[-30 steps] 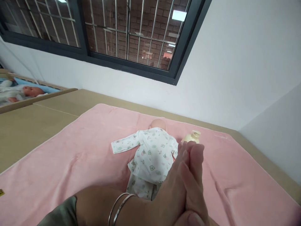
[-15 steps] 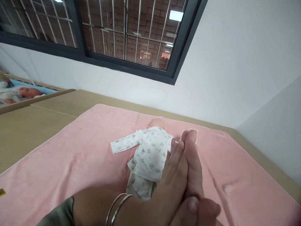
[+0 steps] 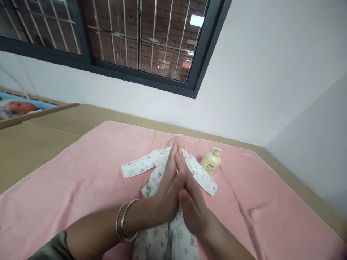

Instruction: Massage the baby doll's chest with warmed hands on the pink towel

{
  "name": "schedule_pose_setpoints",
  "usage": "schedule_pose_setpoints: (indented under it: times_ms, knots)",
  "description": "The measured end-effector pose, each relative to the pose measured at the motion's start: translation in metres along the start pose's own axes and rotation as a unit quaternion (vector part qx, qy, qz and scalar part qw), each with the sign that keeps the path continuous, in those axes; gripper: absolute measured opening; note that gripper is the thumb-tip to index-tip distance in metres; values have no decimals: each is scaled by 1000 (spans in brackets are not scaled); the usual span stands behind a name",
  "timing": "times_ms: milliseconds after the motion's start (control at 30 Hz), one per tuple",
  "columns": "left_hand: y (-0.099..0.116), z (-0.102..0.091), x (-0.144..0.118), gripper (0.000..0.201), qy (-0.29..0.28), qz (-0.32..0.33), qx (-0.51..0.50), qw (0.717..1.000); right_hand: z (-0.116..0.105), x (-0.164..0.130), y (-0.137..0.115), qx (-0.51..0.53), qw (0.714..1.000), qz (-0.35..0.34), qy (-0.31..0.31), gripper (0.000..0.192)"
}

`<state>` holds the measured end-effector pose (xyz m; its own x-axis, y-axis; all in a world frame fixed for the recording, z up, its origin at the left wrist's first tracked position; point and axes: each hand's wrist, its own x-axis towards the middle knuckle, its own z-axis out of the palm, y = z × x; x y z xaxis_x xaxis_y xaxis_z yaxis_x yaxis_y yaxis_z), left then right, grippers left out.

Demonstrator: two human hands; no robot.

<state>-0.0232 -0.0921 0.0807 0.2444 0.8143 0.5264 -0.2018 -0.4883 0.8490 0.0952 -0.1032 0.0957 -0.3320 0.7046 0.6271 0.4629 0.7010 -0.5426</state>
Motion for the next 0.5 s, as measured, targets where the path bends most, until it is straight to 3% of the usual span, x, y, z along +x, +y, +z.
schedule_pose_setpoints:
  times_ms: [67,133,300,433,500]
  knots:
    - [-10,-1,27,59,79,-92,9,993,-5,12,19,20,999,38,7,49]
    - [-31,-6,48,54,110,-146,20,983,-4,20,43,-2,997,82,3,42]
    - [-94,-20,65,36,139,-129,156,969,17,21,100,-127,980,112,-101,46]
    - [-117,-22,62,34,86,-67,220,970,19,15,132,-151,972,118,-135,46]
    - [-123,-24,62,34,84,-37,268,959,15,14,141,-157,968,147,-127,50]
